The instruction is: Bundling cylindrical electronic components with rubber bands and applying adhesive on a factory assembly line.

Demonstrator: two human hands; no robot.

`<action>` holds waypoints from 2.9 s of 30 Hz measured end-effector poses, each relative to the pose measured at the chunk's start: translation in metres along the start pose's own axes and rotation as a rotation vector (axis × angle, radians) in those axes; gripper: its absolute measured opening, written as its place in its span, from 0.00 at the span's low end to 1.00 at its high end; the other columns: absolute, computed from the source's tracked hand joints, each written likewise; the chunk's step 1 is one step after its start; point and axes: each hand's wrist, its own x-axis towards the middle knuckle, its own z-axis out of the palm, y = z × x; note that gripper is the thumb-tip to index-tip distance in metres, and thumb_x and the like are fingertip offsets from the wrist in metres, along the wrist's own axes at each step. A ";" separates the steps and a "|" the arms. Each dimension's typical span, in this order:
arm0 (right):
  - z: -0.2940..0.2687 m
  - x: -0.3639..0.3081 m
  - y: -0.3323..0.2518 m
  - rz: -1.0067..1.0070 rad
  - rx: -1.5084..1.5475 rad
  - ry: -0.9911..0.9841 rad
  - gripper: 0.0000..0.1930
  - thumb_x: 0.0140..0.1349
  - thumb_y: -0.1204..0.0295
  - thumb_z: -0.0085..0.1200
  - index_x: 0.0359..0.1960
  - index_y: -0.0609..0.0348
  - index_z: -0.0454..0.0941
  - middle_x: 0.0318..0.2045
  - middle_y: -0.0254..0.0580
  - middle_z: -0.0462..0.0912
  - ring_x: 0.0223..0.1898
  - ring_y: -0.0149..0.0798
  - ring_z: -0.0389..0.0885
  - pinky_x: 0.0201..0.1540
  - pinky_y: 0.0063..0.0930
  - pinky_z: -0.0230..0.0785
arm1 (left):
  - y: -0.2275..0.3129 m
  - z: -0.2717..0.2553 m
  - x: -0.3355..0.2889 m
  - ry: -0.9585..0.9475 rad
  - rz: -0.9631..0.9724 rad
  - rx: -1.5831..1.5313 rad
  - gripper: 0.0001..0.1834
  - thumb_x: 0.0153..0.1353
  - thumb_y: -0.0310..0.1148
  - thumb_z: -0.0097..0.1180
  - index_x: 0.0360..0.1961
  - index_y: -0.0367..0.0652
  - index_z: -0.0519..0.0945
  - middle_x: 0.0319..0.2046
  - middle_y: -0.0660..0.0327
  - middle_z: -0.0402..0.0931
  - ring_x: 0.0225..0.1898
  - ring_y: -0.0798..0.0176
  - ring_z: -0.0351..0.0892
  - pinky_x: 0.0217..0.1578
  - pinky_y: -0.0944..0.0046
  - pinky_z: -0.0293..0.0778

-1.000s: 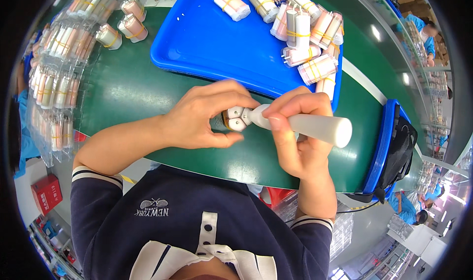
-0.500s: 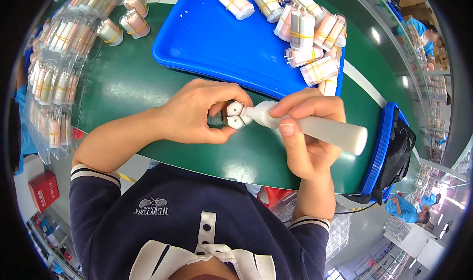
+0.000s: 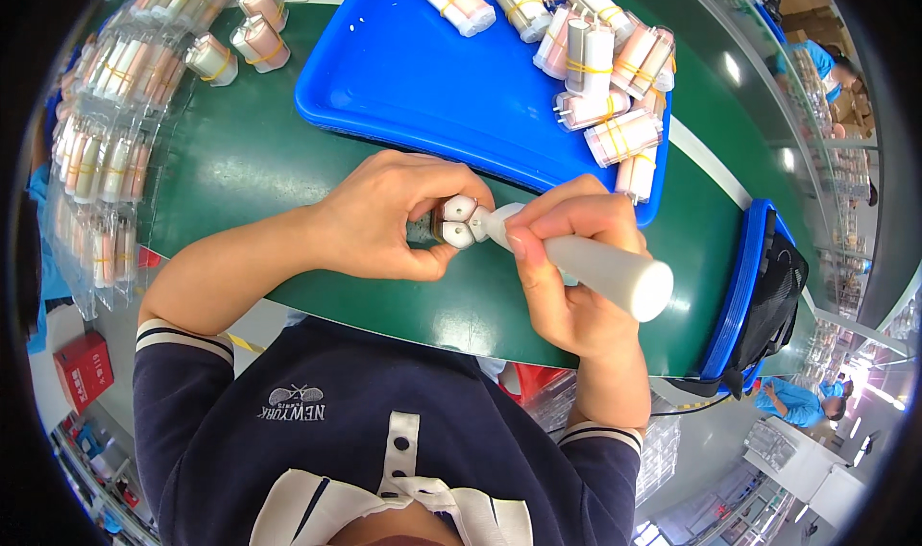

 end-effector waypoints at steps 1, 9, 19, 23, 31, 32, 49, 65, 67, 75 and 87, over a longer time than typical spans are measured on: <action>0.001 0.001 0.000 -0.046 -0.027 -0.011 0.09 0.51 0.82 0.53 0.30 0.64 0.65 0.24 0.45 0.75 0.24 0.32 0.72 0.26 0.19 0.64 | 0.001 -0.001 -0.001 -0.019 -0.008 0.006 0.19 0.35 0.25 0.58 0.35 0.43 0.75 0.26 0.63 0.72 0.21 0.65 0.68 0.21 0.68 0.66; -0.013 0.000 0.005 0.042 0.177 0.209 0.10 0.52 0.81 0.51 0.34 0.63 0.63 0.26 0.48 0.75 0.28 0.32 0.72 0.30 0.21 0.64 | 0.012 -0.011 -0.002 -0.022 0.053 0.065 0.28 0.36 0.24 0.57 0.45 0.42 0.70 0.38 0.59 0.65 0.33 0.60 0.70 0.29 0.65 0.70; -0.010 -0.001 0.008 0.031 0.138 0.074 0.08 0.53 0.77 0.53 0.32 0.63 0.66 0.28 0.47 0.75 0.27 0.29 0.69 0.31 0.20 0.63 | 0.002 0.001 -0.006 0.079 0.105 0.155 0.19 0.36 0.28 0.61 0.34 0.43 0.73 0.29 0.62 0.70 0.25 0.60 0.72 0.23 0.64 0.68; -0.008 -0.001 0.006 0.019 0.103 0.031 0.08 0.53 0.78 0.53 0.31 0.64 0.66 0.27 0.46 0.75 0.27 0.30 0.70 0.30 0.19 0.62 | 0.002 0.003 -0.006 0.078 0.107 0.156 0.19 0.36 0.25 0.57 0.34 0.43 0.73 0.29 0.62 0.71 0.24 0.60 0.72 0.22 0.64 0.68; -0.004 0.000 -0.001 0.079 0.017 0.011 0.07 0.50 0.82 0.54 0.30 0.65 0.67 0.26 0.45 0.74 0.27 0.32 0.72 0.28 0.21 0.64 | 0.000 0.001 -0.001 0.048 0.116 0.107 0.18 0.35 0.24 0.55 0.33 0.42 0.73 0.27 0.62 0.70 0.20 0.63 0.68 0.20 0.67 0.66; -0.003 0.000 -0.001 0.079 0.018 0.011 0.07 0.50 0.82 0.54 0.30 0.65 0.67 0.26 0.45 0.74 0.27 0.32 0.72 0.28 0.21 0.64 | 0.001 0.001 -0.002 0.048 0.115 0.108 0.18 0.35 0.24 0.55 0.33 0.42 0.73 0.27 0.62 0.70 0.20 0.63 0.68 0.20 0.67 0.66; -0.008 -0.005 0.009 0.341 0.314 0.147 0.08 0.55 0.77 0.50 0.35 0.66 0.70 0.19 0.35 0.72 0.20 0.23 0.70 0.22 0.15 0.59 | 0.012 -0.031 0.005 0.032 -0.087 -0.787 0.27 0.47 0.31 0.57 0.50 0.37 0.67 0.36 0.60 0.71 0.32 0.72 0.72 0.31 0.73 0.70; 0.003 -0.012 -0.013 0.178 0.150 0.008 0.21 0.39 0.78 0.65 0.37 0.63 0.71 0.11 0.26 0.70 0.13 0.17 0.65 0.16 0.11 0.49 | 0.022 -0.020 0.001 0.082 0.282 -0.748 0.20 0.48 0.26 0.57 0.42 0.42 0.64 0.43 0.50 0.68 0.44 0.63 0.70 0.41 0.66 0.70; 0.001 -0.010 -0.012 0.183 0.163 -0.004 0.17 0.45 0.75 0.62 0.37 0.63 0.71 0.12 0.27 0.70 0.14 0.17 0.66 0.16 0.11 0.50 | 0.029 -0.022 0.001 0.135 0.219 -0.703 0.18 0.49 0.27 0.58 0.41 0.41 0.65 0.40 0.52 0.71 0.36 0.68 0.73 0.30 0.73 0.72; -0.007 -0.001 -0.004 0.624 0.615 -0.170 0.21 0.65 0.56 0.33 0.26 0.60 0.71 0.11 0.35 0.72 0.12 0.20 0.61 0.15 0.15 0.48 | 0.058 -0.026 0.014 0.283 -0.366 -0.417 0.18 0.57 0.46 0.52 0.21 0.41 0.71 0.16 0.64 0.72 0.12 0.76 0.67 0.07 0.77 0.58; -0.025 -0.011 -0.023 0.439 0.402 0.016 0.17 0.52 0.59 0.58 0.26 0.62 0.73 0.18 0.34 0.74 0.17 0.23 0.72 0.18 0.18 0.64 | 0.073 -0.002 0.031 0.381 -0.213 -0.291 0.17 0.63 0.41 0.41 0.20 0.45 0.68 0.15 0.66 0.69 0.11 0.76 0.65 0.08 0.78 0.56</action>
